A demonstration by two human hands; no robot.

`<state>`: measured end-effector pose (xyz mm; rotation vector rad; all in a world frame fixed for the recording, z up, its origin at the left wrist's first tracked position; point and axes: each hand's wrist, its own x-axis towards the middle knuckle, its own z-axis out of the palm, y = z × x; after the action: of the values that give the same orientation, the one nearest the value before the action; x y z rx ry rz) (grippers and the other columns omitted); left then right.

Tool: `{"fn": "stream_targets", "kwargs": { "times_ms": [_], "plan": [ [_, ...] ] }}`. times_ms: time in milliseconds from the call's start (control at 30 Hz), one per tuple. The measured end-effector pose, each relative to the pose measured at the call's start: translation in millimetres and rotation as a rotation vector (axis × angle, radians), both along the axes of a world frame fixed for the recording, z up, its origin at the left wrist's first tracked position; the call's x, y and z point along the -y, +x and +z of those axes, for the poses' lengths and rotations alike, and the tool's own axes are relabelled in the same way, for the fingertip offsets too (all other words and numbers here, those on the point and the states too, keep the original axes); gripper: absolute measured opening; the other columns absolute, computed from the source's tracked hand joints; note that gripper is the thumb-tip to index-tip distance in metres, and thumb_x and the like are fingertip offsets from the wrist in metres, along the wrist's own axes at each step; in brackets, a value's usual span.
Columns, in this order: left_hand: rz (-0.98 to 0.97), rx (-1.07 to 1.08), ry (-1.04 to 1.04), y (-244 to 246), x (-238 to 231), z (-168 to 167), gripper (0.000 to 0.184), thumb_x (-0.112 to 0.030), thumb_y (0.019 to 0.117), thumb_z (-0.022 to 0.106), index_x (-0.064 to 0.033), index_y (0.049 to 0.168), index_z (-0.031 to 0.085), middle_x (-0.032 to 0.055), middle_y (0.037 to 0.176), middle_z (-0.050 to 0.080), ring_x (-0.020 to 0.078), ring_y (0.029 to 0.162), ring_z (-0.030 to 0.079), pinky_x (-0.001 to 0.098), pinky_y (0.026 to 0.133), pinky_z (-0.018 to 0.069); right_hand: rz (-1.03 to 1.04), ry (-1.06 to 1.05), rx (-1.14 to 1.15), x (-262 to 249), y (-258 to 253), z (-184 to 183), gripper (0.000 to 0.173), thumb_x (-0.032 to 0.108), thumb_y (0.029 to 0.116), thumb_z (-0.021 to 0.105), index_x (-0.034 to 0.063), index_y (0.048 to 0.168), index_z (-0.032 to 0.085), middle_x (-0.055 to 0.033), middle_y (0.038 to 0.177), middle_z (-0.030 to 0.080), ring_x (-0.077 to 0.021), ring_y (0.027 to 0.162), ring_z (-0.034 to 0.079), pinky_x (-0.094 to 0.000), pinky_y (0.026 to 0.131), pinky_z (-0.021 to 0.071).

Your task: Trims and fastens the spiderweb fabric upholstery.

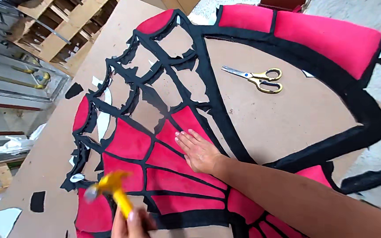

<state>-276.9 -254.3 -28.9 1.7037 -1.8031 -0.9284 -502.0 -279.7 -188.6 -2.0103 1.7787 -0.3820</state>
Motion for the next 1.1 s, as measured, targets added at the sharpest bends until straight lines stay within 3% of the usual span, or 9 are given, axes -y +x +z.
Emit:
{"fn": "stream_targets", "kwargs": {
  "times_ms": [233,333,400,467,533,700,833,967,1100],
  "plan": [
    [-0.078,0.269,-0.010,-91,100,-31,0.045,-0.025,0.1090,0.048,-0.0107,0.151,0.051,0.0112,0.084,0.068,0.0188,0.058,0.060,0.0410,0.053,0.0540,0.031,0.085,0.072,5,-8,9,0.063,0.030,0.1080,0.033,0.0056,0.164,0.020,-0.0083,0.173,0.013,-0.0208,0.160,0.008,-0.0455,0.130,0.0021],
    [-0.146,0.163,-0.301,-82,101,-7,0.062,-0.021,0.1053,0.044,-0.0051,0.162,0.025,0.0162,0.121,0.064,0.0086,0.068,0.061,0.0292,0.061,0.0551,0.032,0.090,0.100,2,-8,8,0.061,0.028,0.1085,0.031,0.0053,0.164,0.020,-0.0087,0.173,0.013,-0.0210,0.160,0.008,-0.0447,0.130,0.0023],
    [-0.191,0.110,-0.213,-81,106,-6,0.073,-0.018,0.1006,0.050,-0.0080,0.164,0.016,0.0096,0.105,0.064,0.0073,0.056,0.059,0.0272,0.050,0.0546,0.037,0.091,0.098,4,-9,9,0.062,0.028,0.1083,0.031,0.0054,0.164,0.019,-0.0085,0.173,0.013,-0.0202,0.160,0.008,-0.0443,0.130,0.0019],
    [-0.174,0.239,0.021,-77,117,-20,0.067,-0.015,0.0991,0.058,-0.0131,0.161,0.033,0.0082,0.081,0.066,0.0155,0.049,0.057,0.0361,0.044,0.0523,0.028,0.087,0.093,4,-9,8,0.062,0.028,0.1080,0.032,0.0059,0.164,0.020,-0.0083,0.173,0.014,-0.0199,0.160,0.009,-0.0440,0.131,0.0023],
    [-0.114,0.424,0.069,-74,124,-35,0.052,-0.017,0.0999,0.066,-0.0171,0.150,0.054,0.0126,0.090,0.072,0.0225,0.063,0.062,0.0470,0.060,0.0528,0.032,0.087,0.090,2,-8,8,0.061,0.028,0.1082,0.031,0.0062,0.164,0.020,-0.0079,0.173,0.014,-0.0200,0.160,0.009,-0.0444,0.130,0.0024],
    [-0.188,0.480,-0.415,-88,99,-44,0.053,-0.017,0.1062,0.047,-0.0018,0.156,0.040,0.0246,0.116,0.068,0.0287,0.085,0.071,0.0472,0.076,0.0594,0.031,0.090,0.110,1,-8,5,0.061,0.028,0.1081,0.031,0.0063,0.164,0.021,-0.0082,0.173,0.015,-0.0200,0.160,0.010,-0.0446,0.130,0.0030],
    [-0.357,0.706,-0.211,-97,108,-47,0.049,-0.014,0.1041,0.056,-0.0120,0.153,0.051,0.0256,0.112,0.071,0.0443,0.096,0.071,0.0661,0.083,0.0545,0.038,0.080,0.077,1,-7,7,0.061,0.030,0.1088,0.029,0.0053,0.164,0.020,-0.0084,0.173,0.014,-0.0200,0.160,0.009,-0.0447,0.130,0.0021],
    [-0.187,0.454,-0.586,-103,111,10,0.051,-0.019,0.1052,0.054,-0.0008,0.152,0.047,0.0271,0.134,0.064,0.0349,0.116,0.067,0.0499,0.099,0.0530,0.023,0.044,0.048,1,-6,2,0.061,0.030,0.1082,0.030,0.0062,0.164,0.024,-0.0083,0.172,0.018,-0.0197,0.160,0.012,-0.0438,0.130,0.0033],
    [-0.177,0.589,-0.617,-100,94,-35,0.049,-0.012,0.1054,0.050,0.0085,0.149,0.045,0.0338,0.117,0.066,0.0448,0.101,0.070,0.0577,0.088,0.0562,0.021,0.042,0.057,4,-6,2,0.061,0.030,0.1083,0.030,0.0057,0.164,0.023,-0.0081,0.172,0.018,-0.0195,0.160,0.012,-0.0446,0.130,0.0036]
  ]
}}
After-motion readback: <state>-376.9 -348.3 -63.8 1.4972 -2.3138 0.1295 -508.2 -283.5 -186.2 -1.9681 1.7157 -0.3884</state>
